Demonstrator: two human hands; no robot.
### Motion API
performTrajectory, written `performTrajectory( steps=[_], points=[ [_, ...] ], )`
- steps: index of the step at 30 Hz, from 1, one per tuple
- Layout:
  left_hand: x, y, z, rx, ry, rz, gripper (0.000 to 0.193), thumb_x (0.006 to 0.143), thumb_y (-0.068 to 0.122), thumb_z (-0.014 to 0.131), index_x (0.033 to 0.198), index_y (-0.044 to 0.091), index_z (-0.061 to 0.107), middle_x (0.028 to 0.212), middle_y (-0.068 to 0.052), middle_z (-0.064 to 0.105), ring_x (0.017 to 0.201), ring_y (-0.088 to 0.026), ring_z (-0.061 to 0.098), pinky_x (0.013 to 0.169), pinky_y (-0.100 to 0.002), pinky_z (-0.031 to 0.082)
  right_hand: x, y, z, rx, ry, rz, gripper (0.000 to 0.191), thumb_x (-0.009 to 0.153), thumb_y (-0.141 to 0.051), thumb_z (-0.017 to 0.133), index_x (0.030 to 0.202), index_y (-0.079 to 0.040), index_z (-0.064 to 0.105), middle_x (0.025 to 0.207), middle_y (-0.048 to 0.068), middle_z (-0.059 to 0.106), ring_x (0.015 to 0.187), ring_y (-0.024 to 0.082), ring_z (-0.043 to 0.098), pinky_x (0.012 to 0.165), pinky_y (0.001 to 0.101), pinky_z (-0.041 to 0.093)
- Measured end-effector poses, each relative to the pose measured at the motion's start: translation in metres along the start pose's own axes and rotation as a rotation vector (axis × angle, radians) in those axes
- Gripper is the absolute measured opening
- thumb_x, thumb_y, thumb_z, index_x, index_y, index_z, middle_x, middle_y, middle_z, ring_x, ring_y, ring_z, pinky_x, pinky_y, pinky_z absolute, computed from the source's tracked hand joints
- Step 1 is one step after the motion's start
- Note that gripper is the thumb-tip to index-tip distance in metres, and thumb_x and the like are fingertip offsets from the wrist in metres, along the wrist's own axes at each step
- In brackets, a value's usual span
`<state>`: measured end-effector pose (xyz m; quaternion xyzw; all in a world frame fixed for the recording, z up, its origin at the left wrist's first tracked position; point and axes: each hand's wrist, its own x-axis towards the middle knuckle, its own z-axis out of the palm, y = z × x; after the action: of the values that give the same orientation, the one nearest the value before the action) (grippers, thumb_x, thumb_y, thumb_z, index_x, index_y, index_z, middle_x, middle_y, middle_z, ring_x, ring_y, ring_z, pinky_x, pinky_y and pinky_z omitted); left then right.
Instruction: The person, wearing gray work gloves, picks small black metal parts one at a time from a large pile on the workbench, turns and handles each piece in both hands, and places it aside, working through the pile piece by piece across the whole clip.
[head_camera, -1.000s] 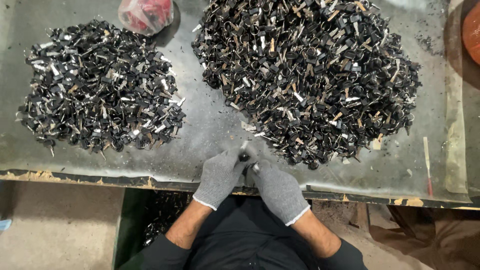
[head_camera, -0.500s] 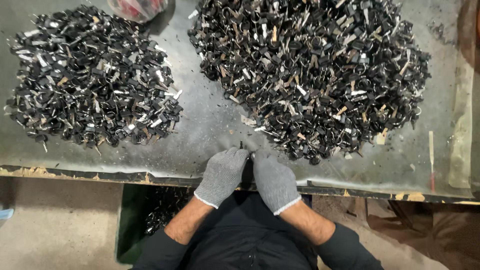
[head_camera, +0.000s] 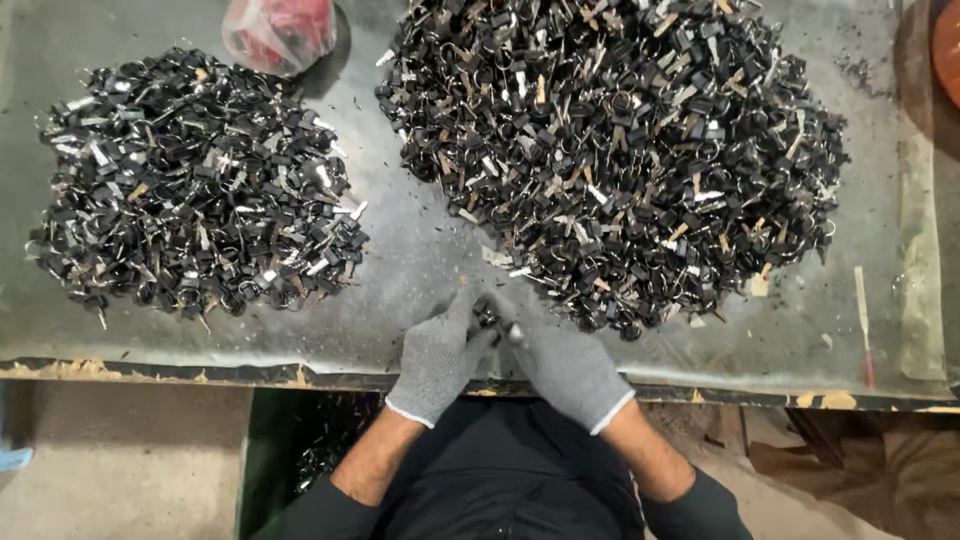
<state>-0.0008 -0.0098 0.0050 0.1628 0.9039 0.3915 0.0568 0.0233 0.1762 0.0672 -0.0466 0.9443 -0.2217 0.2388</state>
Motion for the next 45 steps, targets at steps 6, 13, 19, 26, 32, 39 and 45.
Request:
performTrajectory(
  steps=[6, 13, 19, 26, 32, 39, 45],
  points=[
    [0.003, -0.004, 0.003, 0.043, -0.021, -0.03, 0.078, 0.081, 0.024, 0.084, 0.147, 0.006, 0.045, 0.073, -0.011, 0.07, 0.064, -0.033, 0.07, 0.06, -0.045, 0.056, 0.013, -0.002, 0.013, 0.071, 0.255, 0.074, 0.047, 0.1, -0.027, 0.059, 0.144, -0.013, 0.051, 0.079, 0.019, 0.073, 0.071, 0.038, 0.072, 0.061, 0.05, 0.057],
    [0.007, 0.003, -0.008, 0.02, 0.034, 0.092, 0.018, 0.087, 0.024, 0.076, 0.101, 0.013, 0.073, 0.086, -0.012, 0.074, 0.081, -0.035, 0.072, 0.071, -0.047, 0.055, 0.0, 0.009, 0.03, -0.24, 0.368, -0.084, 0.014, 0.092, -0.016, 0.062, 0.1, -0.005, 0.061, 0.081, 0.014, 0.069, 0.066, 0.031, 0.072, 0.051, 0.0423, 0.056],
    [0.019, 0.004, -0.014, 0.134, -0.169, 0.06, 0.016, 0.087, 0.019, 0.069, 0.098, 0.009, 0.072, 0.091, -0.016, 0.071, 0.088, -0.04, 0.069, 0.078, -0.052, 0.052, 0.01, 0.002, 0.037, -0.451, 0.394, -0.095, 0.014, 0.092, -0.009, 0.061, 0.105, -0.004, 0.062, 0.081, 0.016, 0.069, 0.067, 0.029, 0.074, 0.051, 0.04, 0.058],
    [0.009, 0.01, -0.008, 0.118, -0.047, 0.094, 0.015, 0.089, 0.016, 0.067, 0.102, 0.009, 0.072, 0.093, -0.016, 0.071, 0.083, -0.038, 0.07, 0.073, -0.05, 0.054, 0.027, 0.006, 0.016, -0.04, -0.098, 0.086, 0.027, 0.104, -0.023, 0.051, 0.111, 0.001, 0.06, 0.094, 0.028, 0.074, 0.089, 0.044, 0.073, 0.079, 0.0524, 0.058],
    [0.01, 0.007, -0.011, 0.053, 0.009, 0.023, 0.034, 0.078, 0.017, 0.074, 0.11, 0.006, 0.067, 0.084, -0.013, 0.072, 0.077, -0.036, 0.07, 0.068, -0.048, 0.055, 0.026, 0.024, 0.002, 0.206, 0.03, -0.209, 0.038, 0.101, -0.031, 0.053, 0.119, 0.003, 0.055, 0.099, 0.03, 0.066, 0.089, 0.049, 0.068, 0.079, 0.0563, 0.054],
    [0.001, -0.005, 0.004, 0.189, 0.094, 0.312, 0.017, 0.088, 0.012, 0.07, 0.105, 0.01, 0.069, 0.086, -0.011, 0.069, 0.078, -0.031, 0.07, 0.067, -0.044, 0.055, 0.011, -0.009, 0.024, -0.141, 0.065, 0.171, 0.028, 0.109, -0.027, 0.046, 0.116, -0.002, 0.056, 0.088, 0.02, 0.073, 0.082, 0.038, 0.075, 0.072, 0.0502, 0.06],
    [-0.003, -0.001, 0.002, 0.228, 0.114, 0.287, 0.028, 0.083, 0.005, 0.066, 0.111, 0.008, 0.069, 0.099, -0.012, 0.07, 0.081, -0.03, 0.07, 0.066, -0.042, 0.055, 0.016, 0.001, 0.011, 0.082, 0.084, 0.058, 0.055, 0.1, -0.029, 0.055, 0.139, 0.008, 0.04, 0.09, 0.027, 0.067, 0.066, 0.043, 0.072, 0.06, 0.0521, 0.059]
  ],
)
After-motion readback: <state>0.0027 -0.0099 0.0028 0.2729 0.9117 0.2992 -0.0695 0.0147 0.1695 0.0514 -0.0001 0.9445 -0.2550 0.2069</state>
